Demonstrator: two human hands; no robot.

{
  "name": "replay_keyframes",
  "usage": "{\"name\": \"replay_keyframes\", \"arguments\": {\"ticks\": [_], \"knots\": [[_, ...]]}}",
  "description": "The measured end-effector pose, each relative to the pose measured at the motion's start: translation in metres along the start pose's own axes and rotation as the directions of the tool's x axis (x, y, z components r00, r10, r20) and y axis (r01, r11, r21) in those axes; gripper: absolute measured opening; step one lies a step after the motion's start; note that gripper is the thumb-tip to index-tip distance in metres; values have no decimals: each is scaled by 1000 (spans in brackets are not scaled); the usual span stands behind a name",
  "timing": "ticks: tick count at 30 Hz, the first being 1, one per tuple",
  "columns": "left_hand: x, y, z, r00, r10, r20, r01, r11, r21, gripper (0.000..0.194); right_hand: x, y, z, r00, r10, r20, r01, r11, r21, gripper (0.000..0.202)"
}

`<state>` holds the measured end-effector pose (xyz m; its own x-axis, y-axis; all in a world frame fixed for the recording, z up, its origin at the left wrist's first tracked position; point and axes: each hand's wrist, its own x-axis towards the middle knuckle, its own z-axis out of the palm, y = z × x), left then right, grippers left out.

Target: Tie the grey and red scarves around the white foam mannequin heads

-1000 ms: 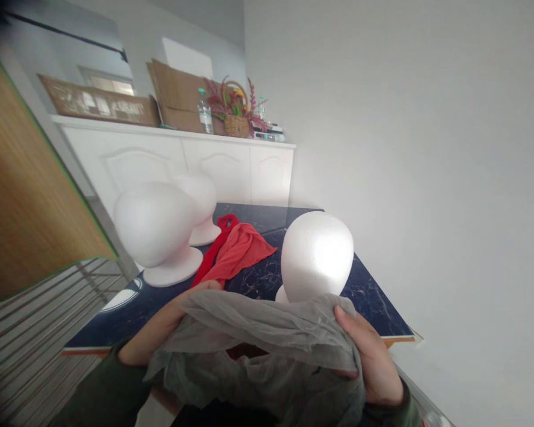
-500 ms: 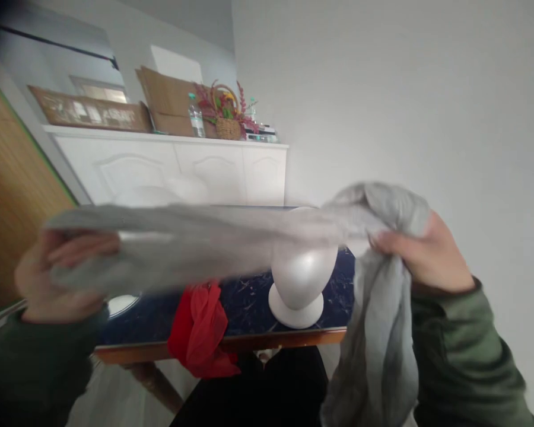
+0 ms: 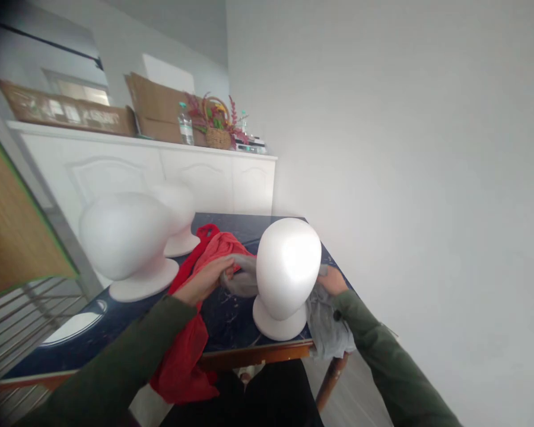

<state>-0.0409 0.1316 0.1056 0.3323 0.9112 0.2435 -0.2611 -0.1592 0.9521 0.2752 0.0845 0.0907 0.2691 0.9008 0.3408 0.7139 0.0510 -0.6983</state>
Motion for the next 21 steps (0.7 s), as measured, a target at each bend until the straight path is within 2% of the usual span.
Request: {"name": "replay_keyframes", "arguments": {"ticks": [2,3,5,7,9,11,13,16,18,21], "knots": [[-30,-20,3,991,-83,105,72,992,105,27,-33,27,19,1000,29,5,-29,998,-58,31],[-44,-28,5,984,-110,141,88,984,152,26,-47,39,27,999,30,-34,-34,992,-124,43],[-66,-39,10,968,-153,200,99,961,258,23,-66,58,36,993,-11,-120,-31,938,-345,62],[-80,-46,17,959,-168,229,85,939,334,23,-75,70,35,994,10,-105,-61,865,-497,63],[-88,-51,24,965,-152,212,68,930,362,26,-75,73,26,995,95,-1,-82,858,-506,50],[-92,-58,29,976,-134,174,64,931,359,29,-74,67,15,985,129,119,-67,905,-420,38],[-95,-67,30,982,-143,123,92,933,348,33,-78,53,9,969,85,230,-20,962,-273,30],[-102,-80,32,986,-161,43,133,917,375,39,-95,26,18,940,20,340,-40,998,52,27],[-107,-83,38,989,-124,86,78,909,410,40,-112,7,36,947,43,317,-148,938,314,32],[-109,-76,51,971,-20,238,-99,873,477,35,-132,-18,71,958,170,231,-281,715,640,38]]}}
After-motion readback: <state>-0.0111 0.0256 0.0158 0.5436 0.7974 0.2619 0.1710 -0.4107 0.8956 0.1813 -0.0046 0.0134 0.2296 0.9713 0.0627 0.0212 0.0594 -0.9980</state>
